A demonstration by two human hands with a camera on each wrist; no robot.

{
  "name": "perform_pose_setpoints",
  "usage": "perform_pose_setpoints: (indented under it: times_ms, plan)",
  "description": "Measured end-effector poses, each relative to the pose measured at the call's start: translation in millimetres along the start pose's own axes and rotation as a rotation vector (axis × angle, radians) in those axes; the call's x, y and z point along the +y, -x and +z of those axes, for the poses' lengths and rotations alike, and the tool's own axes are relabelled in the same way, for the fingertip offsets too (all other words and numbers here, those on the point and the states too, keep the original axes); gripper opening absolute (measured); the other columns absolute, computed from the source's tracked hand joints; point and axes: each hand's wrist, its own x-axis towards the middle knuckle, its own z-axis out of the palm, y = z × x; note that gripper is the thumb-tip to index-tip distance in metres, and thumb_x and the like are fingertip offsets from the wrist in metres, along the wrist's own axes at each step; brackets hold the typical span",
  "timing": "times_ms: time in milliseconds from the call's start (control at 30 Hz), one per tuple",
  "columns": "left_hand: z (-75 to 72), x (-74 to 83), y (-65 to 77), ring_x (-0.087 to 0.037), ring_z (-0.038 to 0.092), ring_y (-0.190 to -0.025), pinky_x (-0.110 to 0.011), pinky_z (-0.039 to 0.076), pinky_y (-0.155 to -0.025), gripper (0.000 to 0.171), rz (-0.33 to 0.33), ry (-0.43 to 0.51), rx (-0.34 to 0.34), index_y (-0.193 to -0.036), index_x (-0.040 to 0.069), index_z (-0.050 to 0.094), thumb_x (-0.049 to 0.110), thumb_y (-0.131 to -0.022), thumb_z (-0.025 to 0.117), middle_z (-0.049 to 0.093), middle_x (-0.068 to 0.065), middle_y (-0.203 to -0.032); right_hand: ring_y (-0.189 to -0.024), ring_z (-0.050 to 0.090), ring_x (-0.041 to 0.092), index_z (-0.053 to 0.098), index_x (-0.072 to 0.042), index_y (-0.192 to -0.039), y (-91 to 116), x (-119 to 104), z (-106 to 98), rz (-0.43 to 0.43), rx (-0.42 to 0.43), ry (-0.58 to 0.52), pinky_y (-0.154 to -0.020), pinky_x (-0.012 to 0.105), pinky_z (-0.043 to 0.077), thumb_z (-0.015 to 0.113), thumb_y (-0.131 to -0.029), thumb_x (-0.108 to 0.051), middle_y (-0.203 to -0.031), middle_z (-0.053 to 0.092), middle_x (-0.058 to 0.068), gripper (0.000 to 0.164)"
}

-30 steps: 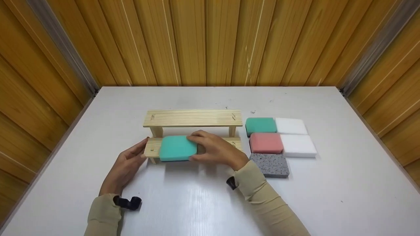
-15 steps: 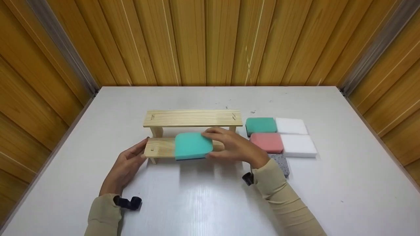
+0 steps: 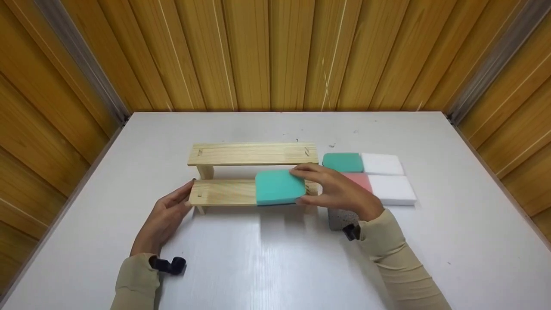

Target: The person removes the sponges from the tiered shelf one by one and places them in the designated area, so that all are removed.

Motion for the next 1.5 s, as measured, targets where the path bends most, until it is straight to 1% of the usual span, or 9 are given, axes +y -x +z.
perform_pose_setpoints:
  times_ms: [133,333,467,633,833,1033,1133,1300,1500]
  plan:
    - [0.3,0.0,-1.5,-0.028,0.007,-0.150,-0.014,0.033,-0.109,0.066,-0.001,-0.011,-0.001,-0.151,-0.004,0.016,0.001,-0.095,0.052,0.010,-0.014,-0.162,-0.131,0.048,0.027,0.048,-0.002,-0.140,9,6,-8,-0.031,0.026,0.003,-0.104,0.045,0.046,0.074,-0.085,-0.023,-0.140,0.051,0.010,0.064]
    - [0.2,-0.1,-1.2,-0.025,0.009,-0.149,-0.014,0.032,-0.110,0.066,-0.004,-0.011,0.005,-0.151,-0.004,0.016,0.000,-0.096,0.051,0.010,-0.013,-0.162,-0.130,0.049,0.025,0.051,-0.005,-0.138,29,15,-18,-0.009,0.080,0.014,-0.102,0.042,0.048,0.078,-0.081,-0.020,-0.140,0.053,0.005,0.065]
    - [0.0,-0.4,-0.7,-0.024,0.010,-0.149,-0.015,0.032,-0.111,0.065,-0.001,-0.014,0.006,-0.151,-0.004,0.017,-0.001,-0.095,0.050,0.011,-0.013,-0.162,-0.130,0.048,0.030,0.054,-0.004,-0.136,43,23,-23,-0.004,0.120,0.005,-0.103,0.029,0.047,0.078,-0.080,-0.015,-0.137,0.054,0.009,0.062]
    - [0.5,-0.3,-1.3,-0.028,0.008,-0.149,-0.015,0.033,-0.110,0.065,-0.008,-0.002,0.017,-0.151,-0.005,0.017,-0.002,-0.095,0.051,0.011,-0.014,-0.162,-0.128,0.048,0.031,0.055,-0.005,-0.135,60,33,-29,0.031,0.142,-0.045,-0.099,0.010,0.040,0.078,-0.080,-0.014,-0.137,0.054,0.011,0.060]
    - [0.2,-1.8,-1.2,-0.027,0.008,-0.149,-0.015,0.033,-0.110,0.066,-0.005,-0.010,0.009,-0.151,-0.005,0.017,0.001,-0.095,0.053,0.011,-0.013,-0.162,-0.132,0.043,0.013,0.055,-0.010,-0.136,80,40,-35,0.099,0.139,-0.062,-0.098,0.011,0.042,0.078,-0.080,-0.011,-0.139,0.053,0.008,0.061]
    - [0.1,-3.2,-0.5,-0.028,0.007,-0.149,-0.016,0.033,-0.110,0.066,0.004,-0.016,0.001,-0.151,-0.005,0.017,0.001,-0.095,0.053,0.010,-0.014,-0.162,-0.131,0.034,-0.007,0.052,-0.011,-0.139,98,47,-39,0.139,0.135,-0.072,-0.097,0.005,0.038,0.078,-0.078,-0.007,-0.140,0.051,0.009,0.066]
    - [0.0,-3.5,-0.6,-0.029,0.007,-0.149,-0.015,0.033,-0.110,0.066,0.007,-0.021,0.001,-0.151,-0.006,0.017,-0.001,-0.095,0.052,0.010,-0.015,-0.162,-0.128,0.035,-0.011,0.051,-0.009,-0.139,105,49,-43,0.122,0.155,-0.061,-0.096,0.002,0.036,0.078,-0.077,-0.002,-0.138,0.052,0.011,0.069]
    - [0.2,-2.8,-0.6,-0.029,0.007,-0.149,-0.014,0.033,-0.109,0.065,0.008,-0.031,0.004,-0.150,-0.006,0.017,-0.001,-0.095,0.051,0.010,-0.014,-0.162,-0.124,0.040,-0.011,0.051,-0.008,-0.139,116,52,-48,0.098,0.176,-0.032,-0.097,0.001,0.035,0.079,-0.076,-0.003,-0.134,0.054,0.009,0.069]
    - [0.2,-0.3,-0.4,-0.029,0.007,-0.149,-0.016,0.032,-0.111,0.065,0.012,-0.019,-0.011,-0.150,-0.006,0.017,-0.001,-0.095,0.051,0.010,-0.015,-0.162,-0.123,0.039,-0.012,0.051,-0.009,-0.138,128,58,-53,0.134,0.182,-0.018,-0.098,0.001,0.034,0.081,-0.074,-0.005,-0.133,0.054,0.008,0.071]
